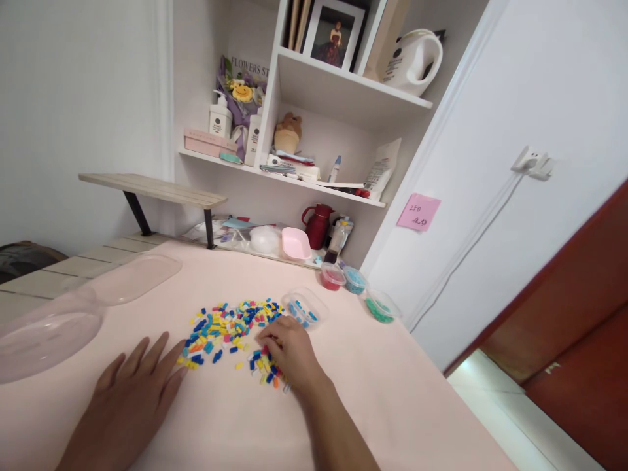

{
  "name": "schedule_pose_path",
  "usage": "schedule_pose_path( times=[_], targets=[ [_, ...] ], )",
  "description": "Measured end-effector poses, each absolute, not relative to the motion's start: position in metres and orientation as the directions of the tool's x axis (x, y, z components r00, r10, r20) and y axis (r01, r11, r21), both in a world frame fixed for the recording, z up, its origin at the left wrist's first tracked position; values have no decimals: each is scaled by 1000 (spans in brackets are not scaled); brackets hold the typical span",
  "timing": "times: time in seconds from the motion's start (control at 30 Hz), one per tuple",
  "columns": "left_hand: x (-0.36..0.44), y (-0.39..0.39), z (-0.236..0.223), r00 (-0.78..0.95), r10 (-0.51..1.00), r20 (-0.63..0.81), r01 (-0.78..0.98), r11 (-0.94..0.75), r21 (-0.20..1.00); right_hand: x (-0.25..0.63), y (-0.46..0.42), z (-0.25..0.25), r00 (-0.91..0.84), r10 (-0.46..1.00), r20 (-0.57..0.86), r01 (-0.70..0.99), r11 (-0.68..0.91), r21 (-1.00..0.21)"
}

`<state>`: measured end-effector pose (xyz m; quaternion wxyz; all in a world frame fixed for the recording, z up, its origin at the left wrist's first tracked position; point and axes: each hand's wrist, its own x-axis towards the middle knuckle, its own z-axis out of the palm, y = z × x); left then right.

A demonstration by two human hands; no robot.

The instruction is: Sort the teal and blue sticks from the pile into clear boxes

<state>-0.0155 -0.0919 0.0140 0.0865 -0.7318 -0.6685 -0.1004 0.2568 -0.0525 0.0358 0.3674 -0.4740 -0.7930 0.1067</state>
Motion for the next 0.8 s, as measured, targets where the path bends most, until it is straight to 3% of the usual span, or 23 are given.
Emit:
schedule_pose_path(
  times=[0.43, 0.8],
  targets=[
    [-16, -92, 12, 92, 951, 296, 996, -94, -8, 262, -52, 32, -453, 805, 382, 685, 589, -428],
    [-15, -91, 12, 102, 950, 296, 995, -101, -17, 264, -54, 35, -459, 801, 385, 622, 599, -504]
  ],
)
